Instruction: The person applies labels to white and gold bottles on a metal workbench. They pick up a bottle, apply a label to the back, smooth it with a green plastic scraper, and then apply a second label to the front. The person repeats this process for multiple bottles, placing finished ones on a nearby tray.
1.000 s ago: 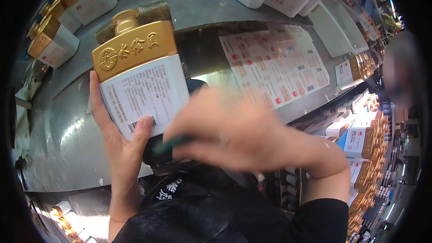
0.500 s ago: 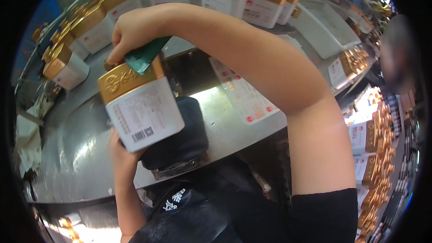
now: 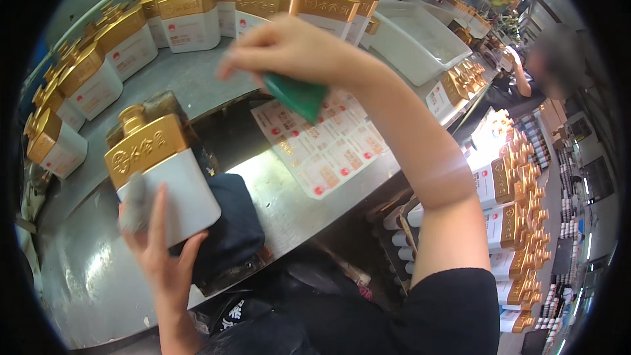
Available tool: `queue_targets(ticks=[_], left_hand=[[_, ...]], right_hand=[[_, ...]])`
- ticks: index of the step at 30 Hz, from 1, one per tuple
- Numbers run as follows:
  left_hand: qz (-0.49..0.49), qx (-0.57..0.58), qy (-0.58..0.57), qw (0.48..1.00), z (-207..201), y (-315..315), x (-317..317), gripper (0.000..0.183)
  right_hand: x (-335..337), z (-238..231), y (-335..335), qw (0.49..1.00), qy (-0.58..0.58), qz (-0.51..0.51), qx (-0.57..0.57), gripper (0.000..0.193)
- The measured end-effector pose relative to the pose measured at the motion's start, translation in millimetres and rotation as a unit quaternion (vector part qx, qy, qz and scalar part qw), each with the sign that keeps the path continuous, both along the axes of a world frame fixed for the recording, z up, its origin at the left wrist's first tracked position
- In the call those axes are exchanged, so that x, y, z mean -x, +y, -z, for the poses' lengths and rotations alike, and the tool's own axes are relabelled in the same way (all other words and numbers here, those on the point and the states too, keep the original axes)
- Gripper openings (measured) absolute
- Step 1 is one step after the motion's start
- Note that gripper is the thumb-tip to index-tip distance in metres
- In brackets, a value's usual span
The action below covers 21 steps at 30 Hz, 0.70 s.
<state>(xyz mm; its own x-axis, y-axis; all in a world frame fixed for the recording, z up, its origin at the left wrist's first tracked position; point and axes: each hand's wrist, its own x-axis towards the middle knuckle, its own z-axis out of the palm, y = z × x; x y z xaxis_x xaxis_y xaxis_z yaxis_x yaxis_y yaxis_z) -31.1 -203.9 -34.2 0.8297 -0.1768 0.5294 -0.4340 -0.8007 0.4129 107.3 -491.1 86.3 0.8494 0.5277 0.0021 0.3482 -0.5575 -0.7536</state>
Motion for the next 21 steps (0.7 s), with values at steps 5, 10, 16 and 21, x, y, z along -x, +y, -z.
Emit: queue_targets(ticks=[5, 10, 16, 21], left_hand=[[-0.076, 0.228, -0.002, 0.971, 26.2, 52.5, 10.1, 0.052], [-0.154, 0.277, 0.036, 0.948, 23.2, 70.5, -2.2, 0.039], [-0.238, 0.259, 0.035, 0.936, 19.8, 74.1, -4.8, 0.035], [-0.240, 0.295, 0.044, 0.924, 17.5, 76.1, -9.8, 0.032]], right_hand=[[6.3, 117.0, -101.4, 0.984, -0.040, 0.127, 0.119, 0.028], [-46.2, 174.9, -141.7, 0.947, -0.072, 0.200, 0.240, 0.030], [-89.9, 180.0, -146.2, 0.948, -0.011, 0.188, 0.258, 0.034], [-106.8, 173.0, -140.8, 0.941, 0.149, 0.134, 0.272, 0.032]])
